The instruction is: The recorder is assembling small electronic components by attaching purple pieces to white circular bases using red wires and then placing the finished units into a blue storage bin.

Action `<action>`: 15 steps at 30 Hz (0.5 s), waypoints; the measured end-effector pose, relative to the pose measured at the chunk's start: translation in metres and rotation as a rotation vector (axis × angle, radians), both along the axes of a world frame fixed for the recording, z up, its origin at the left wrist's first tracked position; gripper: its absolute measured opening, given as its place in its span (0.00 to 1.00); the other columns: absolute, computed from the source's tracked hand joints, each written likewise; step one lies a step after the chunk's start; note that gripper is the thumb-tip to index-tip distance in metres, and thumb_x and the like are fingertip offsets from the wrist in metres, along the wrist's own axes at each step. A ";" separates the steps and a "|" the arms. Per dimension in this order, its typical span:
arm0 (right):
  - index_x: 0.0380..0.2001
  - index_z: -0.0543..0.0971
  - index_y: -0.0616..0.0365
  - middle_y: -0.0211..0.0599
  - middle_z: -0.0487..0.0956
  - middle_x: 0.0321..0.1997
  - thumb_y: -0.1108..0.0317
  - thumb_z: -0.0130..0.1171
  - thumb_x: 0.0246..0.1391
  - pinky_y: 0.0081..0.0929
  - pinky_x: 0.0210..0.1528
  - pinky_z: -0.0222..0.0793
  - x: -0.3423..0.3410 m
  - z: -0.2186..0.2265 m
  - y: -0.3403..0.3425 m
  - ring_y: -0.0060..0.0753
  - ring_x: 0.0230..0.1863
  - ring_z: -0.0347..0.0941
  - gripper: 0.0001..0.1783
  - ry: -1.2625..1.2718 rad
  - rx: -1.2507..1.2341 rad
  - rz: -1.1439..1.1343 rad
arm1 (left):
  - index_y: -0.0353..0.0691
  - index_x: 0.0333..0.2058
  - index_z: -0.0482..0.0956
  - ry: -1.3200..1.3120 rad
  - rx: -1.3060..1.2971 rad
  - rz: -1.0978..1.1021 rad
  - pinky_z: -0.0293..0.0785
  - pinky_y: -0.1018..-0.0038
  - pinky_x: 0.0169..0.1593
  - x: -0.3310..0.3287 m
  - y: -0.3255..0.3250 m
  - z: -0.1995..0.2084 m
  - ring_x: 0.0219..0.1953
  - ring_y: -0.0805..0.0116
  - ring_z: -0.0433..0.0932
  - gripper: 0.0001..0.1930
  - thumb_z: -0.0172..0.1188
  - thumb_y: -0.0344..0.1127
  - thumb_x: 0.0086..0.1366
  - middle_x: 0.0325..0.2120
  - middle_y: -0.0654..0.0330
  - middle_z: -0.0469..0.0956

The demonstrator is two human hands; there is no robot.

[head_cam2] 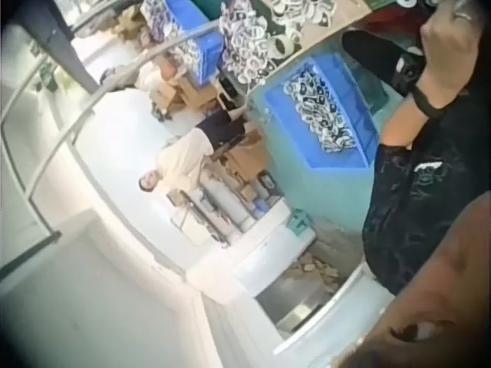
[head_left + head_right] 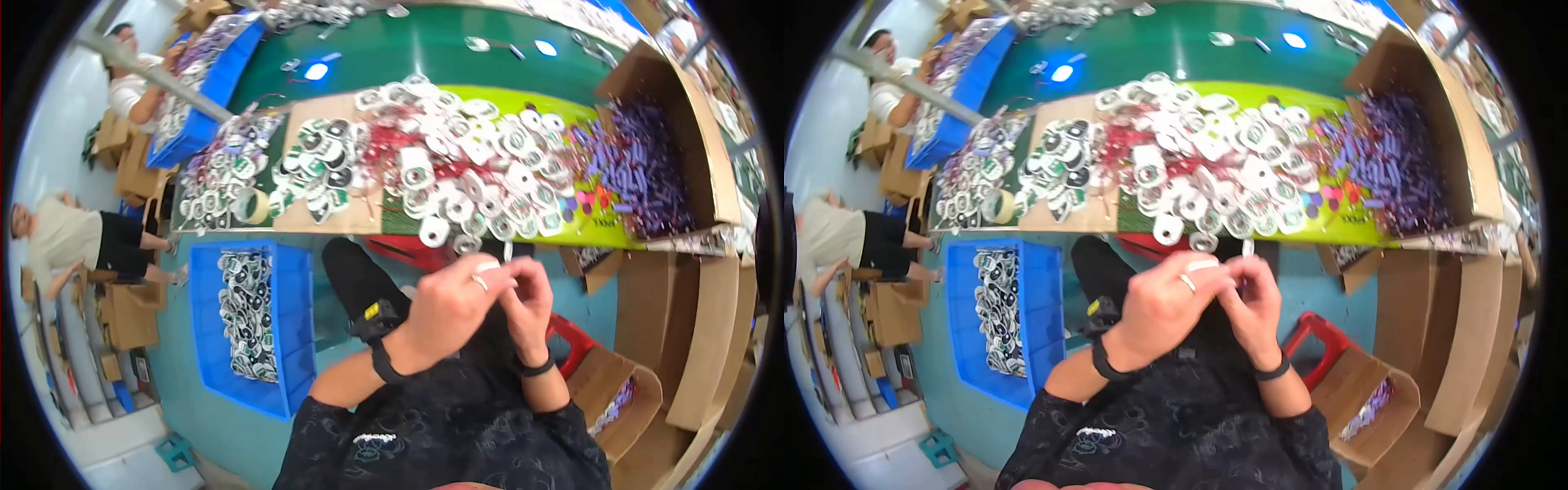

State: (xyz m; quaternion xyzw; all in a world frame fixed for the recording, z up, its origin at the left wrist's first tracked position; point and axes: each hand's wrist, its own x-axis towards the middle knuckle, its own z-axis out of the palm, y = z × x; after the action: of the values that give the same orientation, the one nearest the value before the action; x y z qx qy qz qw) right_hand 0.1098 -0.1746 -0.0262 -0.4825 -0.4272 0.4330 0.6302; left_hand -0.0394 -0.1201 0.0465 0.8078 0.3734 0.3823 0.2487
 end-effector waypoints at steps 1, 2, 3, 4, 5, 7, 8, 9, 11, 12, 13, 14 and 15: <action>0.41 0.76 0.62 0.32 0.74 0.41 0.79 0.63 0.56 0.21 0.46 0.64 0.000 -0.003 -0.003 0.23 0.42 0.67 0.09 0.020 -0.021 0.026 | 0.40 0.38 0.86 0.012 0.064 -0.002 0.83 0.71 0.34 -0.001 -0.002 -0.005 0.32 0.62 0.85 0.09 0.71 0.32 0.59 0.35 0.58 0.83; 0.40 0.77 0.62 0.33 0.74 0.40 0.79 0.63 0.56 0.21 0.46 0.64 0.001 -0.005 -0.005 0.25 0.42 0.68 0.09 -0.073 0.018 0.037 | 0.39 0.39 0.85 -0.003 0.122 0.004 0.83 0.71 0.33 -0.003 -0.005 -0.011 0.32 0.62 0.85 0.10 0.71 0.32 0.58 0.36 0.57 0.83; 0.39 0.77 0.62 0.33 0.74 0.39 0.80 0.62 0.56 0.21 0.46 0.64 0.001 -0.007 -0.005 0.26 0.42 0.68 0.08 -0.166 0.056 0.043 | 0.39 0.39 0.86 -0.012 0.126 -0.001 0.83 0.71 0.34 -0.007 -0.007 -0.015 0.32 0.63 0.85 0.09 0.71 0.31 0.59 0.36 0.58 0.83; 0.38 0.77 0.62 0.35 0.74 0.39 0.80 0.62 0.56 0.22 0.45 0.65 0.001 -0.004 -0.005 0.28 0.42 0.69 0.08 -0.225 0.114 0.026 | 0.39 0.39 0.86 -0.065 0.031 -0.006 0.83 0.72 0.35 -0.008 -0.011 -0.015 0.33 0.63 0.85 0.09 0.70 0.31 0.59 0.36 0.59 0.83; 0.38 0.77 0.62 0.35 0.74 0.39 0.80 0.62 0.56 0.22 0.45 0.65 0.000 -0.002 -0.007 0.28 0.42 0.69 0.08 -0.223 0.124 0.047 | 0.40 0.40 0.86 -0.121 -0.065 -0.014 0.83 0.72 0.36 -0.009 -0.013 -0.015 0.33 0.62 0.85 0.09 0.70 0.31 0.60 0.37 0.59 0.83; 0.37 0.77 0.62 0.35 0.73 0.40 0.79 0.63 0.57 0.23 0.44 0.66 0.001 -0.001 -0.011 0.28 0.42 0.69 0.06 -0.154 0.061 0.041 | 0.40 0.40 0.86 -0.169 -0.145 -0.026 0.83 0.72 0.37 -0.008 -0.008 -0.024 0.34 0.63 0.85 0.09 0.70 0.31 0.60 0.37 0.59 0.84; 0.37 0.77 0.63 0.34 0.73 0.40 0.79 0.63 0.57 0.22 0.44 0.65 0.004 0.000 -0.009 0.26 0.41 0.69 0.06 -0.149 0.049 0.044 | 0.41 0.41 0.87 -0.217 -0.231 -0.060 0.83 0.72 0.38 -0.007 -0.005 -0.027 0.36 0.64 0.85 0.10 0.70 0.31 0.61 0.38 0.60 0.84; 0.37 0.77 0.63 0.34 0.73 0.40 0.79 0.63 0.57 0.22 0.44 0.65 0.007 -0.003 -0.007 0.26 0.41 0.69 0.06 -0.148 0.054 0.060 | 0.41 0.41 0.87 -0.218 -0.225 -0.044 0.83 0.72 0.38 -0.005 -0.005 -0.030 0.36 0.64 0.85 0.10 0.70 0.31 0.61 0.38 0.60 0.84; 0.38 0.78 0.63 0.33 0.73 0.39 0.79 0.63 0.58 0.20 0.43 0.65 0.014 -0.010 -0.006 0.24 0.40 0.68 0.06 -0.020 0.032 0.071 | 0.41 0.41 0.87 -0.279 -0.304 -0.059 0.83 0.72 0.40 -0.001 -0.005 -0.032 0.38 0.65 0.85 0.09 0.70 0.31 0.61 0.37 0.59 0.85; 0.38 0.79 0.63 0.31 0.72 0.39 0.79 0.64 0.58 0.18 0.40 0.65 0.019 -0.012 -0.005 0.22 0.38 0.68 0.06 0.092 -0.026 0.105 | 0.40 0.40 0.87 -0.306 -0.346 -0.061 0.82 0.71 0.41 0.001 -0.003 -0.031 0.38 0.64 0.85 0.09 0.70 0.30 0.60 0.37 0.59 0.85; 0.38 0.79 0.63 0.31 0.72 0.39 0.79 0.64 0.58 0.18 0.40 0.65 0.019 -0.012 -0.003 0.22 0.38 0.68 0.06 0.094 -0.027 0.109 | 0.40 0.40 0.87 -0.305 -0.347 -0.056 0.82 0.71 0.41 0.001 -0.001 -0.033 0.38 0.64 0.85 0.09 0.70 0.30 0.60 0.37 0.59 0.85; 0.37 0.79 0.62 0.31 0.72 0.38 0.79 0.64 0.58 0.18 0.38 0.66 0.019 -0.009 -0.002 0.22 0.36 0.69 0.05 0.125 -0.027 0.116 | 0.39 0.40 0.87 -0.345 -0.402 -0.074 0.82 0.71 0.42 0.002 0.001 -0.036 0.39 0.64 0.85 0.09 0.70 0.29 0.60 0.37 0.58 0.85; 0.37 0.79 0.62 0.31 0.72 0.38 0.79 0.64 0.58 0.17 0.36 0.66 0.019 -0.006 -0.002 0.22 0.35 0.69 0.05 0.153 -0.031 0.116 | 0.39 0.41 0.87 -0.387 -0.461 -0.098 0.81 0.71 0.43 0.003 0.002 -0.039 0.39 0.64 0.85 0.09 0.70 0.29 0.60 0.37 0.58 0.85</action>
State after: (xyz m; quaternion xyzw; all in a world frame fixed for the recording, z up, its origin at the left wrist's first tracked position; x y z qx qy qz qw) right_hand 0.1290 -0.1763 -0.0324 -0.4321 -0.3986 0.5109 0.6272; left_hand -0.0363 -0.1184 0.0079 0.6595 0.3566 0.4218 0.5099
